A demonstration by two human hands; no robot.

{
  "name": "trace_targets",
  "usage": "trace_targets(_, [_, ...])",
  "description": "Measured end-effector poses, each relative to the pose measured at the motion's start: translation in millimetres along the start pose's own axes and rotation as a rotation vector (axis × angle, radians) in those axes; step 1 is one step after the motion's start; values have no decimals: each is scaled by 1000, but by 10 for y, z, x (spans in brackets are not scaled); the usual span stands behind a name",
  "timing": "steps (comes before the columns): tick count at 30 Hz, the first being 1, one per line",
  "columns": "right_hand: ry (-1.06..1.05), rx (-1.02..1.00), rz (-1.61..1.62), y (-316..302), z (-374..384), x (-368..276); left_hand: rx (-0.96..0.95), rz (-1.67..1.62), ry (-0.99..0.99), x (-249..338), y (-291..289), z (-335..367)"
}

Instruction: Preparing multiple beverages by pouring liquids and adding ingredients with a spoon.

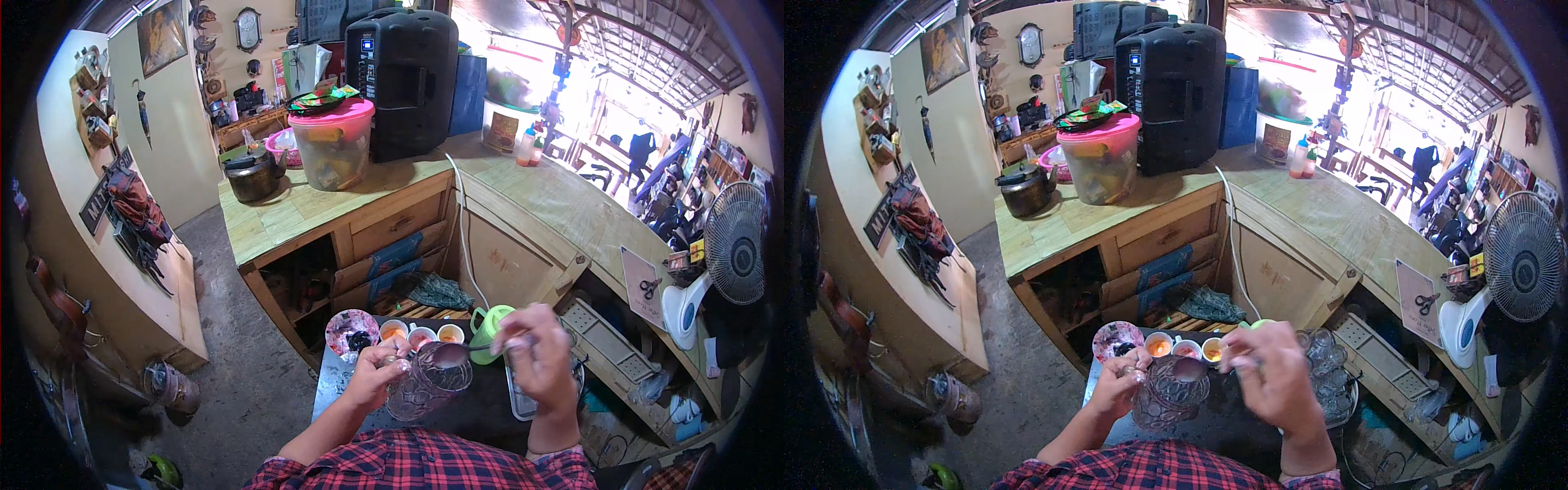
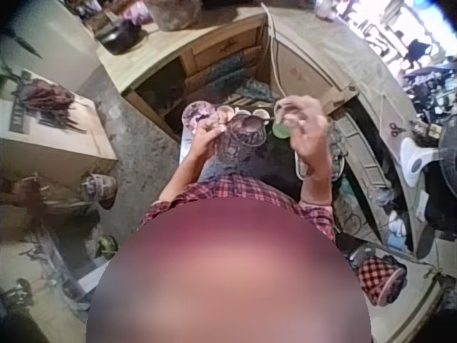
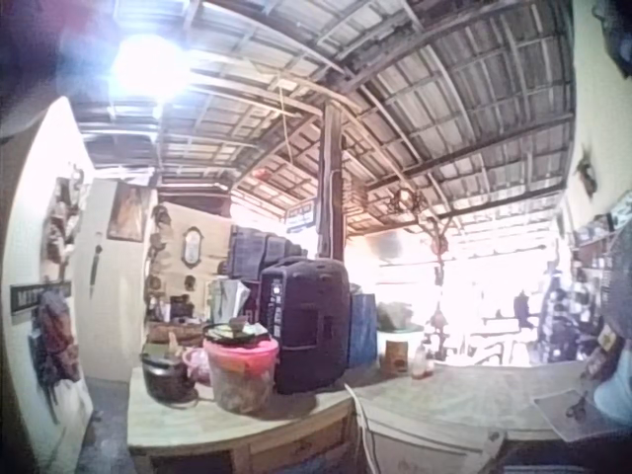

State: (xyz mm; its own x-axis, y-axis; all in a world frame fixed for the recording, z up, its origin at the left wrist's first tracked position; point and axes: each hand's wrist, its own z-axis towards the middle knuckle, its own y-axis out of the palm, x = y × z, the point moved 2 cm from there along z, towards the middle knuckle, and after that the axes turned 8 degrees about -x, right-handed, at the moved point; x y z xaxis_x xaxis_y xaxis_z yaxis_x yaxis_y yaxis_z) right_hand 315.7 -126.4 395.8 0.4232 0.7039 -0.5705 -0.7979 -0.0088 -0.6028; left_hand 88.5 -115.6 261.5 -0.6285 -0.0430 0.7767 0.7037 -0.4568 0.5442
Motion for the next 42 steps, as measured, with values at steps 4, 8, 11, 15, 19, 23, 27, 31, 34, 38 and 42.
trace_targets(4, [-51, -361, 45, 195, 212, -23, 32, -131, -167, -88, -130, -27])
trace_targets(8, [29, -163, 213, -51, 339, -3, -51, -386, -279, 4, -32, -14])
trace_targets(11, [-46, -379, 194, 257, 402, 120, -46, -567, -316, -90, -55, -11])
trace_targets(15, [56, -334, 392, 120, 483, 157, -55, -485, -279, -128, -116, -35])
trace_targets(19, [-73, -475, 284, 344, 507, 88, -124, -735, -316, -223, -126, -51])
trace_targets(23, [-19, -463, 342, 179, 504, 92, -105, -808, -319, -158, -95, -42])
trace_targets(27, [-48, -291, 376, 212, 528, 85, -60, -962, -358, -267, -130, -23])
trace_targets(31, [-60, -363, 442, 229, 512, 116, -47, -1101, -363, -325, -229, -48])
trace_targets(34, [69, -117, 616, 188, 506, 98, -90, -912, -356, -284, -239, -51])
trace_targets(38, [-205, -379, 87, 376, 454, -31, -115, -881, -348, -118, -194, -13])
trace_targets(42, [218, -62, 292, 18, 451, 163, 185, -374, -423, 124, -111, 23])
